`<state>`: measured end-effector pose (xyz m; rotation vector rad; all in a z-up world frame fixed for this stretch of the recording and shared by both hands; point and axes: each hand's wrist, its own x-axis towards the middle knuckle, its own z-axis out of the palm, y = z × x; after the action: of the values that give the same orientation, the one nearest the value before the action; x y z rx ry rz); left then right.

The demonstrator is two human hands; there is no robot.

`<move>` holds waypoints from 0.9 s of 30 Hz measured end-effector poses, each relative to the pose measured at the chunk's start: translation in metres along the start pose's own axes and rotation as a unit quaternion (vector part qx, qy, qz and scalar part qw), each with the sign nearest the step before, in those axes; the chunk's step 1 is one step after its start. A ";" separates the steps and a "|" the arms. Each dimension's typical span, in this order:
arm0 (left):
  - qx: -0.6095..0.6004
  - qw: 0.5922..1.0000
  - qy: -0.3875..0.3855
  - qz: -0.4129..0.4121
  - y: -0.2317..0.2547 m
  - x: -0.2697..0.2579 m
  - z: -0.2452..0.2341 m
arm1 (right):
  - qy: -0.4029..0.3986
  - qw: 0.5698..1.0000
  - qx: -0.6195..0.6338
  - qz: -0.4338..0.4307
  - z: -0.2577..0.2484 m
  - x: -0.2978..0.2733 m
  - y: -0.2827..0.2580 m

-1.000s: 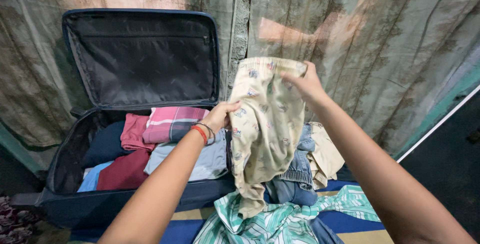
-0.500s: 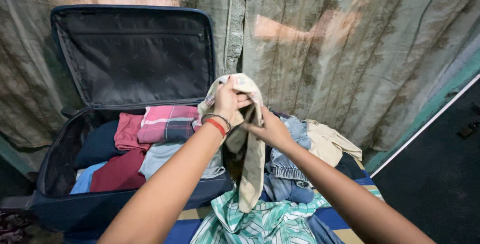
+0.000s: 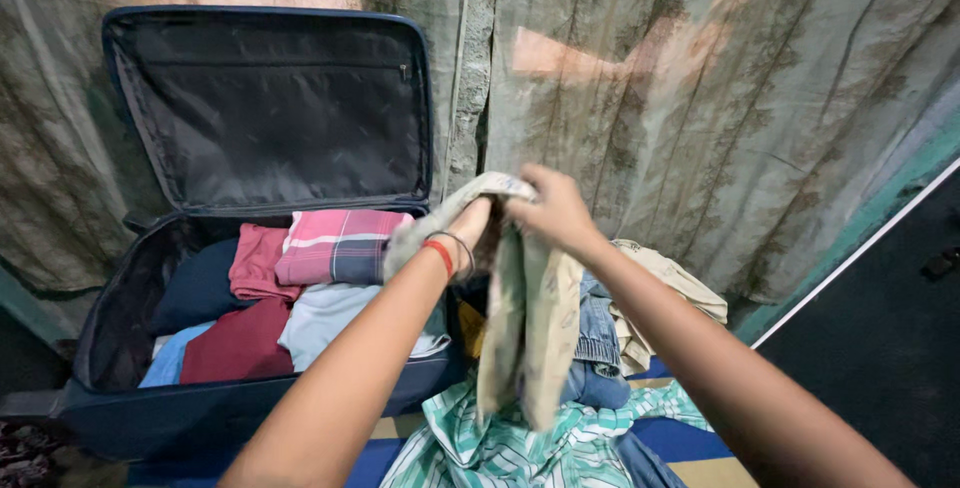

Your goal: The person folds clothes and places them into an open suitcase, handling a gray shirt, a pink pair of pants, a plaid shirt, and patterned garments.

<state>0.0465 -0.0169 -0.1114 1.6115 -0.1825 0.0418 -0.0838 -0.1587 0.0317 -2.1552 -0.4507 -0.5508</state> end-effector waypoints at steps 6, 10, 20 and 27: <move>-0.301 0.903 -0.215 -0.219 0.074 -0.051 -0.012 | -0.083 0.964 0.200 0.151 -0.015 0.005 0.019; -0.245 0.925 -0.258 -0.135 0.069 -0.042 -0.010 | 0.016 0.972 0.221 0.074 -0.021 0.015 0.024; -0.381 0.904 -0.181 -0.070 0.067 -0.048 -0.011 | -0.142 0.923 0.278 0.223 -0.017 0.020 0.001; -0.291 0.919 -0.262 -0.042 0.084 -0.063 -0.014 | 0.111 0.987 -0.115 -0.018 -0.026 0.015 -0.009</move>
<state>-0.0259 -0.0002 -0.0365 1.0000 -0.4897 -0.4766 -0.0811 -0.1729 0.0598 -2.2720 -0.3159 -0.8899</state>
